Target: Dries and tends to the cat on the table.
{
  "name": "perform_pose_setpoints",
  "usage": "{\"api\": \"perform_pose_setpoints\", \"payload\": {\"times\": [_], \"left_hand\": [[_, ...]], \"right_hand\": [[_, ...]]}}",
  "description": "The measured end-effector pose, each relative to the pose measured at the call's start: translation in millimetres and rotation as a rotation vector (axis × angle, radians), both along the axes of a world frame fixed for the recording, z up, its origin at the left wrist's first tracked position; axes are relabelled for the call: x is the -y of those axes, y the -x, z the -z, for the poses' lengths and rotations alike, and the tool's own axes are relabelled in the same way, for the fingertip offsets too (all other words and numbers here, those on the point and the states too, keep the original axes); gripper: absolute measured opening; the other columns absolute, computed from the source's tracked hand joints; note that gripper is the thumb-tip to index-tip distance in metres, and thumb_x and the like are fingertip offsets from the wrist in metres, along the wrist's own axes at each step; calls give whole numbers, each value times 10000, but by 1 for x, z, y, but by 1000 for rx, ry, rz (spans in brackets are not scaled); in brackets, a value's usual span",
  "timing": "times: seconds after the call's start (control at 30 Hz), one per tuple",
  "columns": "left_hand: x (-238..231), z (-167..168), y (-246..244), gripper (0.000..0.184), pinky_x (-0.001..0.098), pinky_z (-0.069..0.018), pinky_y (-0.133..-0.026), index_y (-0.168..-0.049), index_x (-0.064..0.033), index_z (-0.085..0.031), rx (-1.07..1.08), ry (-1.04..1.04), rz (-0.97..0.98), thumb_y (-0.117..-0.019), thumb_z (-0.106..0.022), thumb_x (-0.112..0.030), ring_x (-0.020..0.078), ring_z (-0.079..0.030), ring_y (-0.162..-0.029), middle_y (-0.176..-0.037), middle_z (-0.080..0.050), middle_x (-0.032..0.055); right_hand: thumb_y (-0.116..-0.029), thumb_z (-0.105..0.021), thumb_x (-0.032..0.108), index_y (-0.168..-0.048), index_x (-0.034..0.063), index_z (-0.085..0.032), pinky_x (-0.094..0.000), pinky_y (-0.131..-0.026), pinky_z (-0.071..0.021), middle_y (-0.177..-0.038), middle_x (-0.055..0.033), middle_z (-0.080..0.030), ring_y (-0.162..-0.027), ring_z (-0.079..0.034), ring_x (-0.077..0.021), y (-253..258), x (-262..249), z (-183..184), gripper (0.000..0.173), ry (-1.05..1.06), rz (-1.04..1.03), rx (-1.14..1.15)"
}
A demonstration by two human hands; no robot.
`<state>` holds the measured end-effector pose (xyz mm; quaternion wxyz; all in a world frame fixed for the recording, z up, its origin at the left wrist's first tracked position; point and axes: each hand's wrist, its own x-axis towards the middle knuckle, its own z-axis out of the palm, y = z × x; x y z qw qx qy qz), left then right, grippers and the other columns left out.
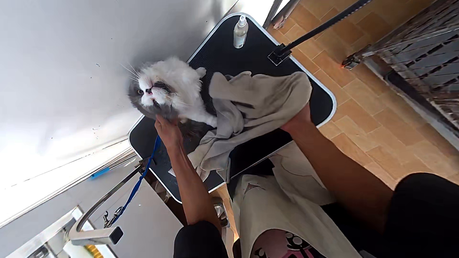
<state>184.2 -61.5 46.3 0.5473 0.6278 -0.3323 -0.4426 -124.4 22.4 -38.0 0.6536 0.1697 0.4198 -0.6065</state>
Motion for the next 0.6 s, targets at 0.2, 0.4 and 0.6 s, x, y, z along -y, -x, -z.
{"api": "perform_pose_setpoints", "payload": {"times": [0.2, 0.4, 0.6], "left_hand": [[3, 6, 10, 424, 305, -576, -880, -1085, -135, -578, 93, 16, 22, -1133, -200, -320, 47, -674, -931, -956, -673, -61], [9, 11, 17, 450, 308, -580, -836, -1075, -102, -578, 126, 31, 43, -1135, -174, -291, 58, -669, -878, -910, -667, -49], [12, 16, 25, 434, 275, -561, -747, -969, -123, -570, 239, 6, 20, -1134, -207, -294, 36, -627, -761, -798, -607, -58]], "right_hand": [[-1105, -96, 513, -1167, 214, -577, -344, -768, -613, -983, 6, -715, -918, -706, -123, 7, 10, -4, 569, -28, 43, -76], [-1082, -148, 549, -1125, 184, -616, -404, -775, -609, -961, -34, -719, -910, -703, -166, -38, 75, -32, 595, 128, 97, 83], [-972, -498, 52, -1367, -32, -544, -391, -1067, -511, -1380, -140, -596, -1277, -582, -196, 18, 27, 20, 406, 82, -363, -1251]]}}
